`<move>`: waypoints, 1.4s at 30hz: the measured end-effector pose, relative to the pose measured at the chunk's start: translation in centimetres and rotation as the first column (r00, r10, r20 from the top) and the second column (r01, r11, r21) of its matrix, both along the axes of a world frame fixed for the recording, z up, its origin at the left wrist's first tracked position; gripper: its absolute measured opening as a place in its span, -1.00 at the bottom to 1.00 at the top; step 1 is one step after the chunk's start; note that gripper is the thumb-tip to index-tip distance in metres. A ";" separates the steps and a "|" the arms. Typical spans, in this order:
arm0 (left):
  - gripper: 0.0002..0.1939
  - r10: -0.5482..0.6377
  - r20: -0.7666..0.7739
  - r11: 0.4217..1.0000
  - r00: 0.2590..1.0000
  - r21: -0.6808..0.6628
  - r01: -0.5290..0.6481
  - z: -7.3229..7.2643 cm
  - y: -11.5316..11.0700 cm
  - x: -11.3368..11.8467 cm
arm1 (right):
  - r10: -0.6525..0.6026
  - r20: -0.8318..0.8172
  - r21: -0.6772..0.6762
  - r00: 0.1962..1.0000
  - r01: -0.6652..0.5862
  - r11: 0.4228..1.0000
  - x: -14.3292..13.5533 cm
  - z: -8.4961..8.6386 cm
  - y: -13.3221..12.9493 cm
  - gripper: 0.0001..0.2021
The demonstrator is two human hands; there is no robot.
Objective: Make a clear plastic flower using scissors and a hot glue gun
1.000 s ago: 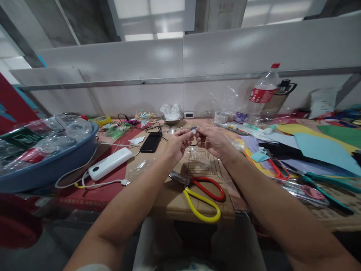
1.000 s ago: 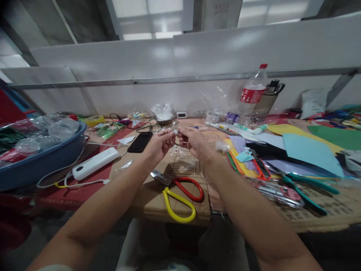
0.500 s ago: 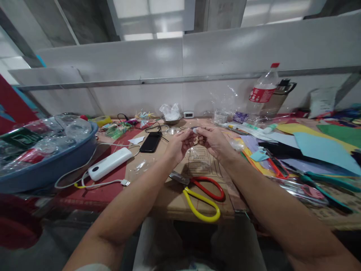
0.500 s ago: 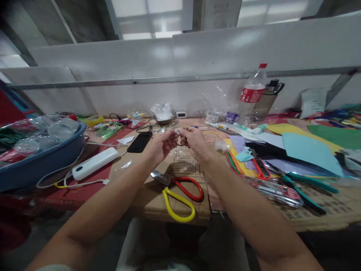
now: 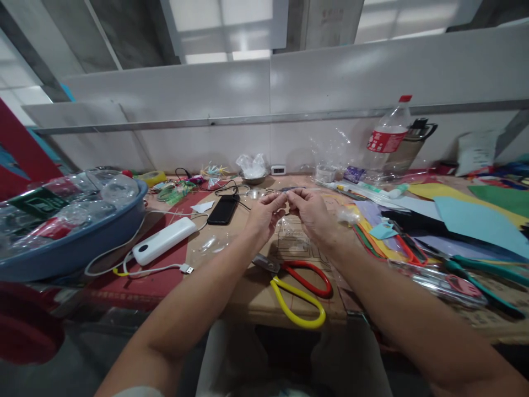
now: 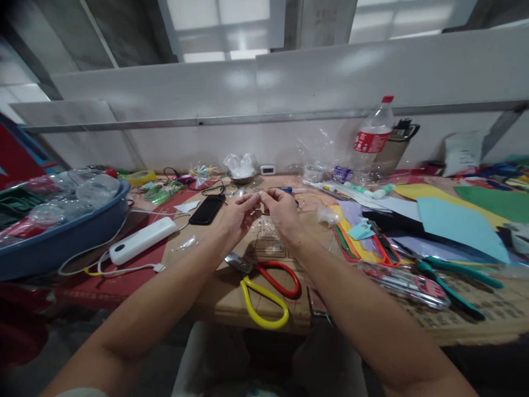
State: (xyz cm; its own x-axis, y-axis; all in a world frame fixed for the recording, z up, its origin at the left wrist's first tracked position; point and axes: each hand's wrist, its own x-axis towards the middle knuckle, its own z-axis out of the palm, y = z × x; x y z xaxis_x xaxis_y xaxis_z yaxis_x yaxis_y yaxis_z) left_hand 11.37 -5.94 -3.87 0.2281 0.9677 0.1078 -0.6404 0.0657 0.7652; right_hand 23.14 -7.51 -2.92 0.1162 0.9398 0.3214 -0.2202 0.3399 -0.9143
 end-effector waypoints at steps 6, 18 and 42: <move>-0.68 -0.006 0.071 1.000 0.997 -0.029 0.008 0.1 -0.2 0.4 | -0.031 -0.073 0.024 0.997 0.033 0.999 -0.7 -0.5 -0.3 -0.69; -0.80 0.017 0.034 1.000 0.999 -0.003 -0.017 0.4 1.9 -1.3 | -0.034 0.266 -0.035 0.963 0.044 0.998 0.1 1.0 -1.9 -0.70; -0.79 0.038 0.249 0.999 0.968 0.006 -0.041 5.0 3.2 -6.7 | -0.115 0.978 0.136 0.174 -0.113 0.984 2.6 -4.0 -13.4 -0.47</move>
State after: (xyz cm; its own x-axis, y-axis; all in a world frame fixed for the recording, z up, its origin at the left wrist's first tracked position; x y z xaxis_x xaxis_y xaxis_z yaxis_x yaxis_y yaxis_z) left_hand 4.71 -2.75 1.17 0.1539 0.9738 0.1674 -0.8129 0.0285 0.5817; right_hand 25.73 -20.89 -6.87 -0.4002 0.8685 0.2923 0.8179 0.4824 -0.3136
